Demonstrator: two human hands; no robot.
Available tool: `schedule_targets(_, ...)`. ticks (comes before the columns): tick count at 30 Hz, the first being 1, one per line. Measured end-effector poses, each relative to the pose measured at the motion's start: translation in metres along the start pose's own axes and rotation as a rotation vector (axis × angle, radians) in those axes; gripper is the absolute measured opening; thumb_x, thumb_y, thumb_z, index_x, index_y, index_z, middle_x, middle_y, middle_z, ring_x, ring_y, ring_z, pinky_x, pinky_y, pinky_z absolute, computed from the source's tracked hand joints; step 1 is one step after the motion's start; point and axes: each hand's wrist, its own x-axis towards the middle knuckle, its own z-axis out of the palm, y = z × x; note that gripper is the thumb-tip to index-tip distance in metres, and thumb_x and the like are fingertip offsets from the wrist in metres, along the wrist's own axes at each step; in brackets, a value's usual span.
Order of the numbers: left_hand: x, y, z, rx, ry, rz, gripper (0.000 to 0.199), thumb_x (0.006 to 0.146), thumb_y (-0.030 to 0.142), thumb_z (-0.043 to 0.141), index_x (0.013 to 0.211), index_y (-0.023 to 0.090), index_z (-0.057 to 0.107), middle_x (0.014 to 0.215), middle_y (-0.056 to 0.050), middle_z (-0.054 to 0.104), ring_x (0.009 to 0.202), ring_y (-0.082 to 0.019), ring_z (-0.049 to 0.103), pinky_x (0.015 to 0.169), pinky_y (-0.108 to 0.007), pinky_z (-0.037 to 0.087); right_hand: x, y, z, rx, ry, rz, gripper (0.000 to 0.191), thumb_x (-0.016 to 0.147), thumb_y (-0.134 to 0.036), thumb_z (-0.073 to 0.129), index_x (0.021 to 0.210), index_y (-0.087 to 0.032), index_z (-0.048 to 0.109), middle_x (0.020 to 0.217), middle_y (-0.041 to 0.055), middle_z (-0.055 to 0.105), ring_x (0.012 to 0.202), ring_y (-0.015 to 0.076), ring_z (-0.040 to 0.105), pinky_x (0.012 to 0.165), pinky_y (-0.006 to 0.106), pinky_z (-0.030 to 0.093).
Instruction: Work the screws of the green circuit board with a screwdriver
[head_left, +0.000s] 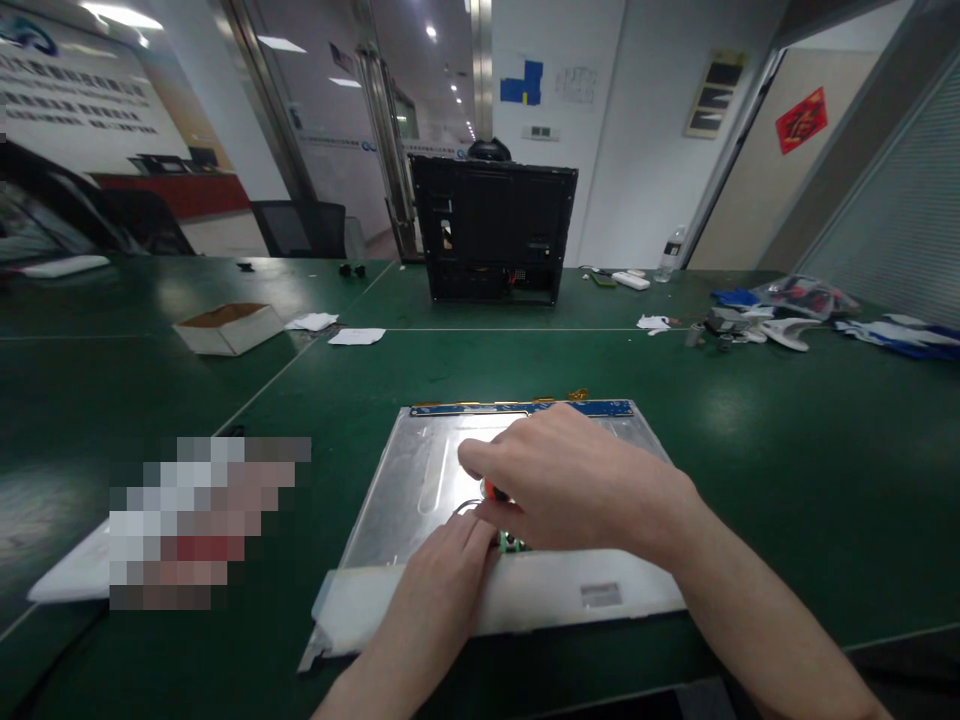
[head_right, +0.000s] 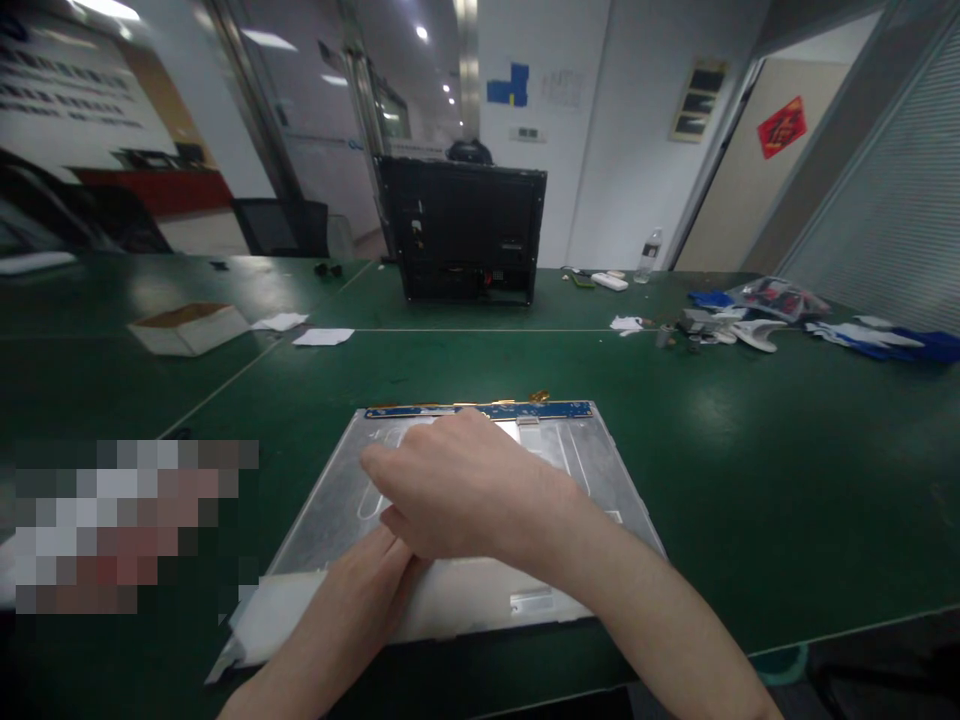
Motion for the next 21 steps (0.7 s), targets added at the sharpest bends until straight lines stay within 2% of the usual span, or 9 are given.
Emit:
schedule_targets(4,0.0018,-0.0002,0.0000,0.011,-0.022,-0.015,0.024,0.084,0.008,0.040,0.096,0.019,0.058,0.097,-0.008,0.065,0.092,-0.024,0.062,0.081,-0.037,0.050,-0.0004,0.0012,0.0017,0.009,-0.027,-0.009,0.007,0.084,-0.025,0.053,0.085,-0.018,0.055,0.073,0.0028,0.066,0.059,0.0149,0.057,0.047,0.028,0.021)
schedule_targets(12,0.0012,-0.0009,-0.0017,0.019,-0.042,-0.007,0.019,0.086,0.011,0.042,0.093,0.019,0.058,0.098,-0.008,0.064,0.092,-0.023,0.061,0.081,-0.037,0.050,0.0004,0.0020,0.0007,0.041,0.005,-0.018,0.005,0.082,-0.018,0.052,0.087,-0.017,0.054,0.081,0.0031,0.066,0.063,0.0156,0.057,0.046,0.028,0.022)
schedule_targets(21,-0.0003,-0.0005,-0.0007,-0.016,-0.014,-0.015,0.024,0.086,0.009,0.040,0.097,0.020,0.058,0.101,-0.008,0.064,0.091,-0.023,0.060,0.080,-0.036,0.050,0.0007,0.0005,-0.0015,0.011,-0.053,0.027,0.010,0.085,-0.026,0.056,0.090,-0.017,0.054,0.081,0.0039,0.068,0.066,0.0173,0.061,0.048,0.028,0.025)
